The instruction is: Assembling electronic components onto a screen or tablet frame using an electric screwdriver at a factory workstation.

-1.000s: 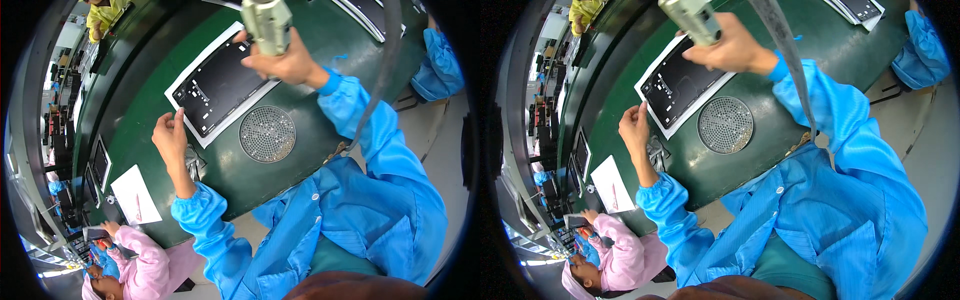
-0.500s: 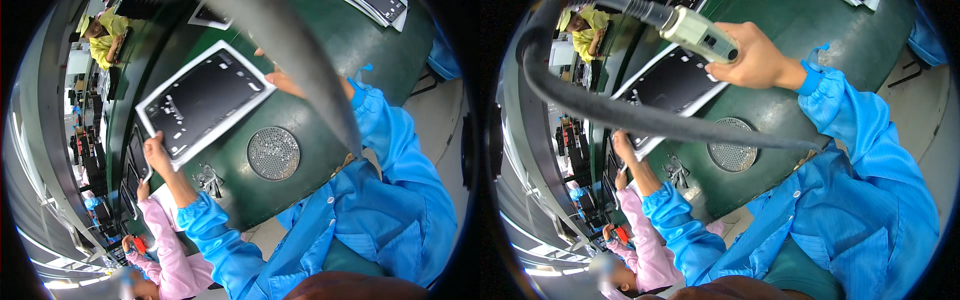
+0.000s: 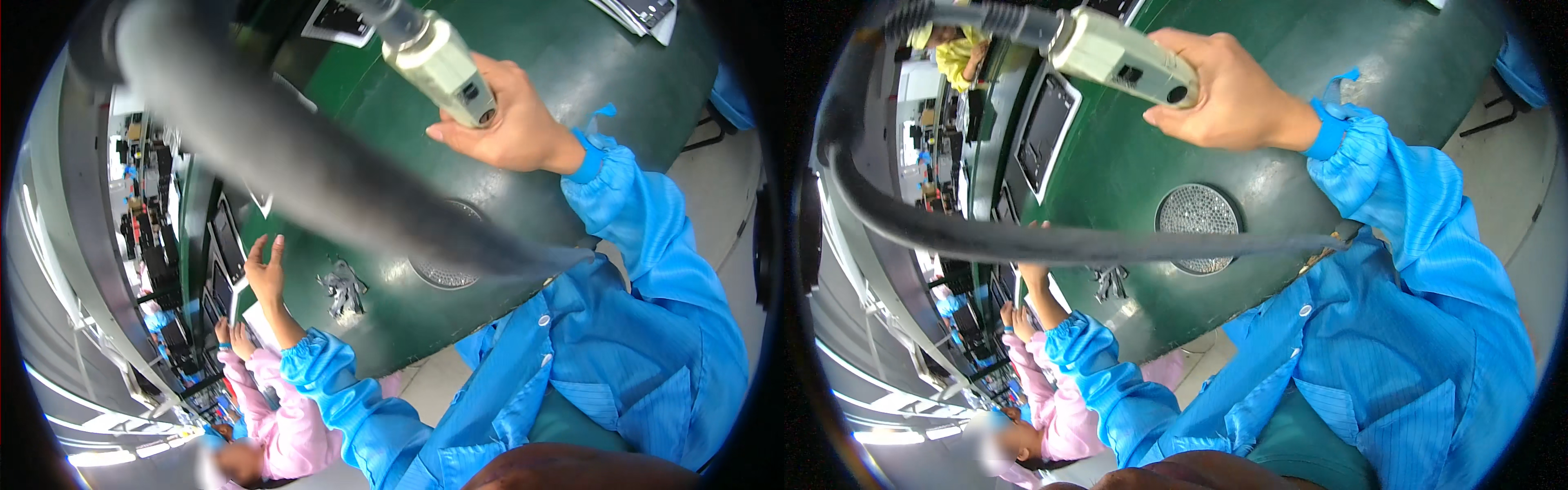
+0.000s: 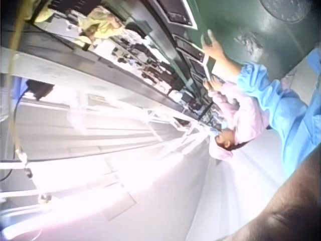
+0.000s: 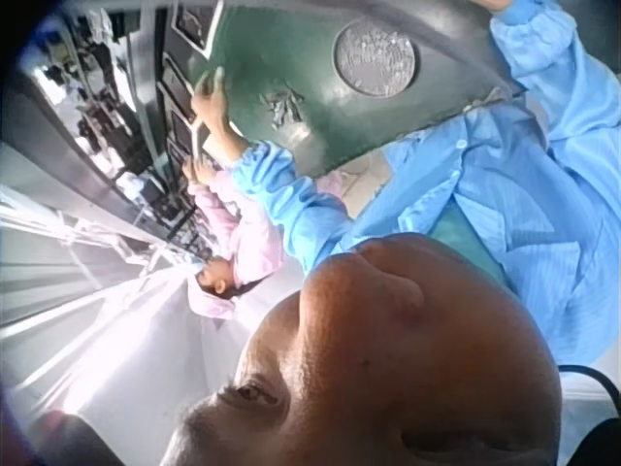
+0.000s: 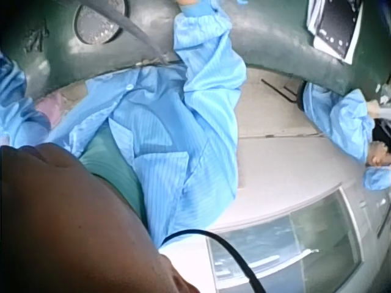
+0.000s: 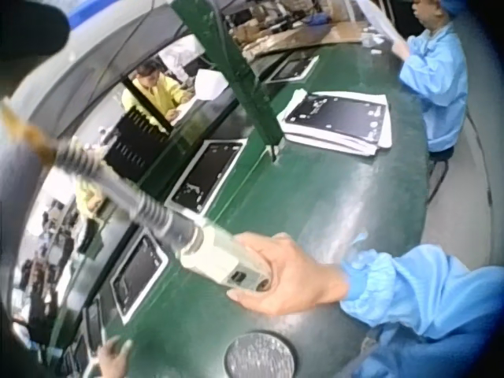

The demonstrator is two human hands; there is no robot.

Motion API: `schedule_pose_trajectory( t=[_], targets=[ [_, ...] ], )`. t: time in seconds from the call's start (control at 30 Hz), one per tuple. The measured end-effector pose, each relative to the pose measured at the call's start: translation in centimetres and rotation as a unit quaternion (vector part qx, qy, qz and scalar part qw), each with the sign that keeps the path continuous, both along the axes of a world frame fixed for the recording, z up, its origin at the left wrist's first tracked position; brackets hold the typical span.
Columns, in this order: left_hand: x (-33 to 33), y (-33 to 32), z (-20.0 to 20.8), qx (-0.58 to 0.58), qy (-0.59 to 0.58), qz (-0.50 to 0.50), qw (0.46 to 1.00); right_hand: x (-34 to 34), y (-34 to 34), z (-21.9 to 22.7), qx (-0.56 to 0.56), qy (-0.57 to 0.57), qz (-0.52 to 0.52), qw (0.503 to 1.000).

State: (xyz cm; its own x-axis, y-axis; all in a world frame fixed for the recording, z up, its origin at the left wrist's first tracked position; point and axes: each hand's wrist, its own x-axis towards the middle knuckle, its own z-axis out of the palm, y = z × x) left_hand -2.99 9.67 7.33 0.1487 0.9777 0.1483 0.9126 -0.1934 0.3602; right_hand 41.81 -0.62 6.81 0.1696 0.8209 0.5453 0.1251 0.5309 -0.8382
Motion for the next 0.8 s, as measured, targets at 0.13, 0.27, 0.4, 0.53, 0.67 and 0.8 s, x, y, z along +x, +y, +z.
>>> schedule_pose_trajectory(
  t=[0.13, 0.27, 0.4, 0.53, 0.67, 0.8],
  targets=[
    [-1.0, -5.0, -0.2, -0.107, -0.069, 0.092, 0.988, -0.6, 0.6, -1.4, 0.033, -0.004, -0.034, 0.999],
    [-1.0, -8.5, -0.1, -0.149, -0.106, 0.098, 0.978, -1.3, 0.8, 0.4, 0.034, -0.082, -0.091, 0.992],
    [1.6, -10.7, 1.6, -0.211, -0.085, 0.060, 0.972, -1.3, 1.5, 0.4, -0.020, -0.116, -0.082, 0.990],
    [2.8, -11.4, -1.4, -0.142, -0.085, 0.015, 0.986, -1.9, 2.9, -0.4, 0.005, -0.054, -0.091, 0.994],
    [3.9, -9.5, -1.2, -0.125, -0.006, -0.040, 0.991, -1.1, 2.6, -0.2, 0.003, -0.089, -0.164, 0.982],
    [3.8, -9.1, -0.2, -0.159, -0.012, -0.044, 0.986, -0.8, 2.7, -0.4, 0.044, -0.114, -0.201, 0.972]
  ],
)
